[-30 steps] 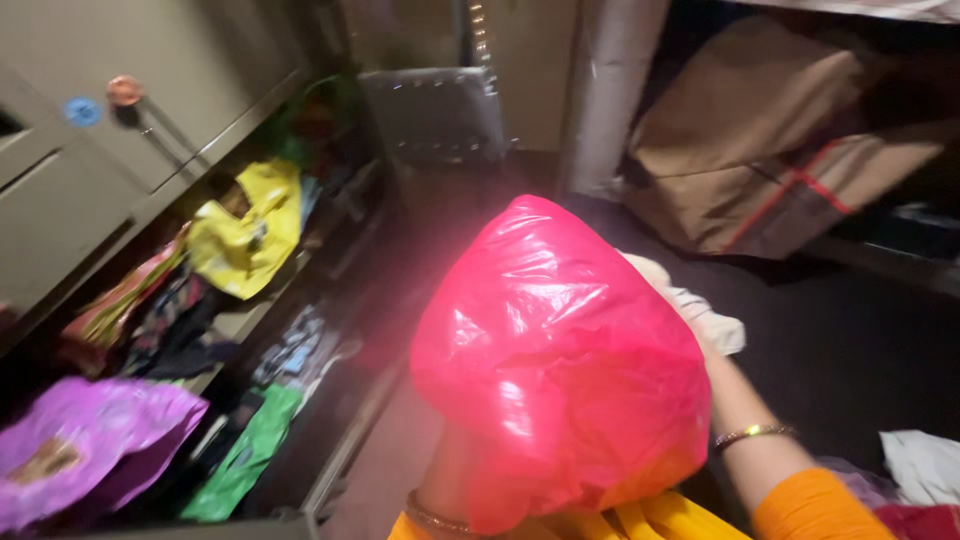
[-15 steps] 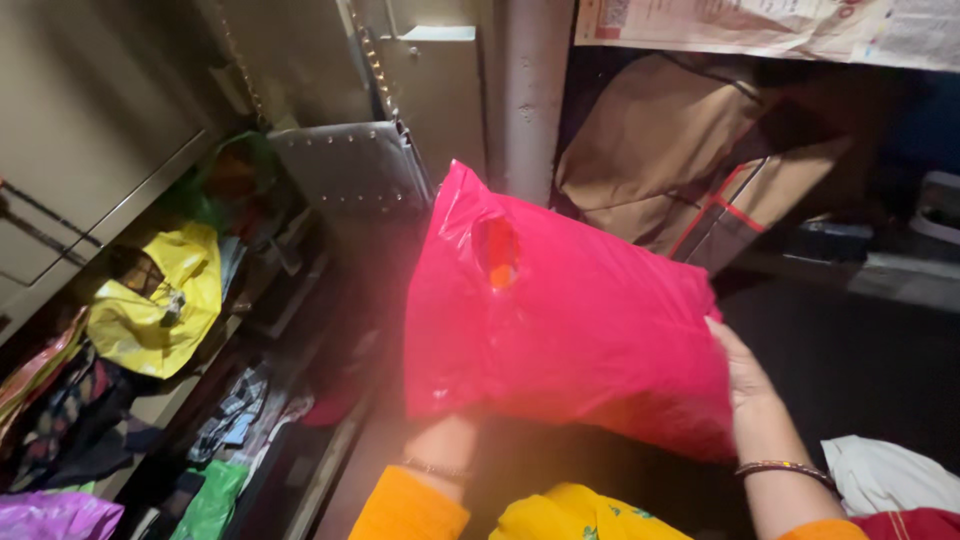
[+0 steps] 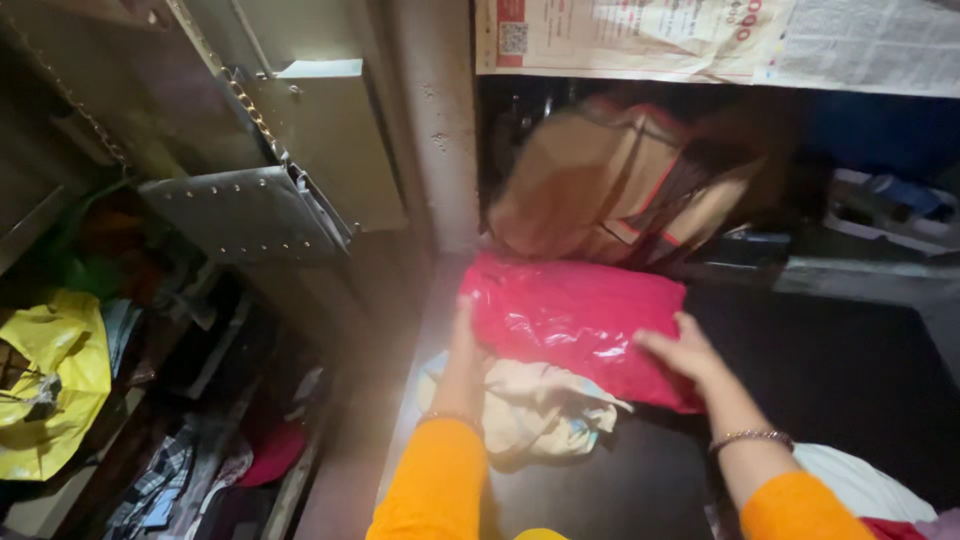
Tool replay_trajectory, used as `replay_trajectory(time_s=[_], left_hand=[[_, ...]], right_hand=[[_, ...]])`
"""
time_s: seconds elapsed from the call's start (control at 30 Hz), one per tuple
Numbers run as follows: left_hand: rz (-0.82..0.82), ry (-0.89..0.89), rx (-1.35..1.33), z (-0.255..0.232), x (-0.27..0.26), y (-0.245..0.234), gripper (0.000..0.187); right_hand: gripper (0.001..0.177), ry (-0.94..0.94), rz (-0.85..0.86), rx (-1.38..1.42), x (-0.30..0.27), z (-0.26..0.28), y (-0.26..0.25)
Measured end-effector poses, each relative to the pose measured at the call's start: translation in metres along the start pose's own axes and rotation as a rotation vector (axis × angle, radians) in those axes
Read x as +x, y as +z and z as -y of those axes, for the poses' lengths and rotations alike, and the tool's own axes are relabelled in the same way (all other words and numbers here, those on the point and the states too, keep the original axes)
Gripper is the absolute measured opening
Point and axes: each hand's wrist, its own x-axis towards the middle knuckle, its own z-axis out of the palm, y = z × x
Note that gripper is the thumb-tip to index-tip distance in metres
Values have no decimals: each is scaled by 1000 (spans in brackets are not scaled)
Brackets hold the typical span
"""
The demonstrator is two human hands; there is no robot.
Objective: The person takes various clothes and items out of a metal locker, places them into plastic bags and stacks them on a nearby surface.
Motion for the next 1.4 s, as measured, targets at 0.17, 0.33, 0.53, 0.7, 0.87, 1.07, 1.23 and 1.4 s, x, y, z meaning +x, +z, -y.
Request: replay_trajectory(time_s=[0.17, 0.33, 0.53, 0.7, 0.87, 1.07, 1.23, 1.4], left_hand=[[-156, 680, 1430, 18, -42, 9, 95], [313, 510, 1833, 9, -92, 35, 89], [295, 571, 1728, -14, -113, 26, 97], [201, 618, 1592, -35, -135, -3, 96], [-72, 510, 1521, -47, -148, -67, 93], [-415, 295, 1351, -80, -196, -178, 95], [-728, 232, 1189, -116, -244, -267, 95], [-1021, 356, 1040, -129, -280, -364, 94]], right_hand=[[109, -281, -115, -662, -56, 10, 68], [91, -258, 150, -896, -97, 39, 97], [88, -216, 157, -882, -96, 55, 102], [76, -465, 50, -767, -117, 61, 140], [73, -685, 173, -661, -154, 100, 184], [73, -1034, 376, -588, -205, 157, 259], [75, -1211, 622, -546, -261, 205, 337], [75, -1314, 868, -550, -331, 246, 395]])
